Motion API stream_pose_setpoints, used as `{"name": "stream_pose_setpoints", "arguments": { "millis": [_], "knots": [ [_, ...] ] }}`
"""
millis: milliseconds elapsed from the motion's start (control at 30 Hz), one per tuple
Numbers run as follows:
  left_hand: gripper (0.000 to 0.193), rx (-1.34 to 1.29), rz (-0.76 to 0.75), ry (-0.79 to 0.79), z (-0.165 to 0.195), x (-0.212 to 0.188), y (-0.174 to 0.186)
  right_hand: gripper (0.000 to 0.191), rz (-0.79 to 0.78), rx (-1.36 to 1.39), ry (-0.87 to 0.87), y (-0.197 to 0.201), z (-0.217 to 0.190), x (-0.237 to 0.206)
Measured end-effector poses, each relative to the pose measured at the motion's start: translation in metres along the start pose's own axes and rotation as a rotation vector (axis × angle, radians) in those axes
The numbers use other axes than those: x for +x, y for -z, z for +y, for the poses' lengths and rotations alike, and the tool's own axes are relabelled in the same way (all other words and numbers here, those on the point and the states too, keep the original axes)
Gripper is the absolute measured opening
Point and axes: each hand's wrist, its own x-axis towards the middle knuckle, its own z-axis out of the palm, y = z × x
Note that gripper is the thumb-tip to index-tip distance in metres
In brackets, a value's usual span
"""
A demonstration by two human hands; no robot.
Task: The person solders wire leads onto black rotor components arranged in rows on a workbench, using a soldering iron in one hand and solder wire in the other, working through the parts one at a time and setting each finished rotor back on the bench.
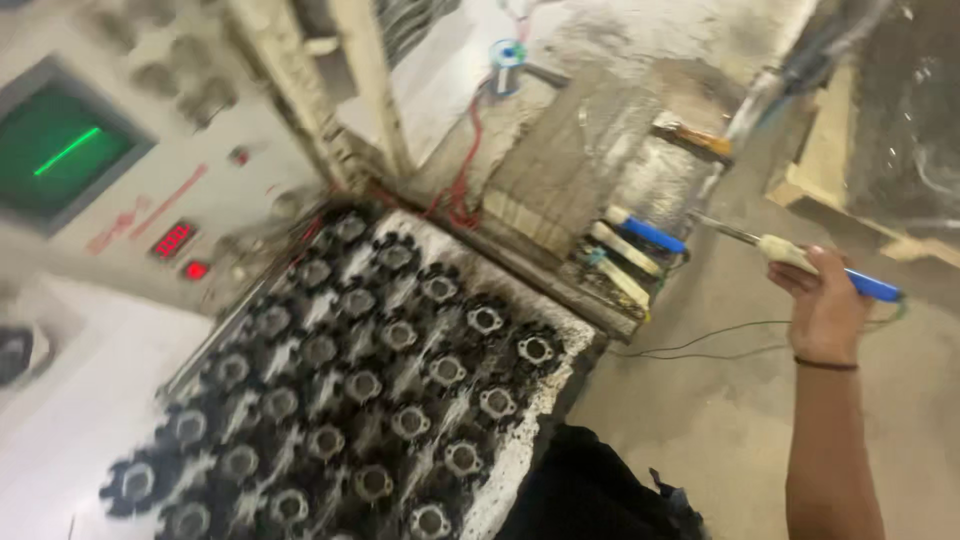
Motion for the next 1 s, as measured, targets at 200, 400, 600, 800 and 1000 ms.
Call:
{"name": "stream_pose_setpoints", "arguments": {
  "millis": [200, 400, 600, 800, 1000],
  "knots": [
    [0.017, -0.288, -0.31, 0.021, 0.046, -0.108, -0.061, 0.029, 0.157, 0.27, -0.315, -0.036, 0.059, 0.043],
    [0.015, -0.619, -0.862, 0.217, 0.051, -0.158, -0.023, 0.042, -0.192, 0.1, -0.553, -0.113, 0.075, 0.074],
    [0.015, -0.757, -1.115, 0.295, 0.084, -0.226, -0.019, 0.021, -0.408, -1.294, 0.543, -0.137, 0.075, 0.031],
    [0.016, -0.833, -1.195, 0.261, 0.086, -0.263, -0.018, 0.021, -0.365, -1.294, 0.797, -0.143, 0.069, 0.028],
    [0.018, -0.876, -1.176, 0.281, 0.088, -0.249, -0.015, 0.033, -0.475, -1.313, 0.712, -0.15, 0.073, -0.04]
  ]
}}
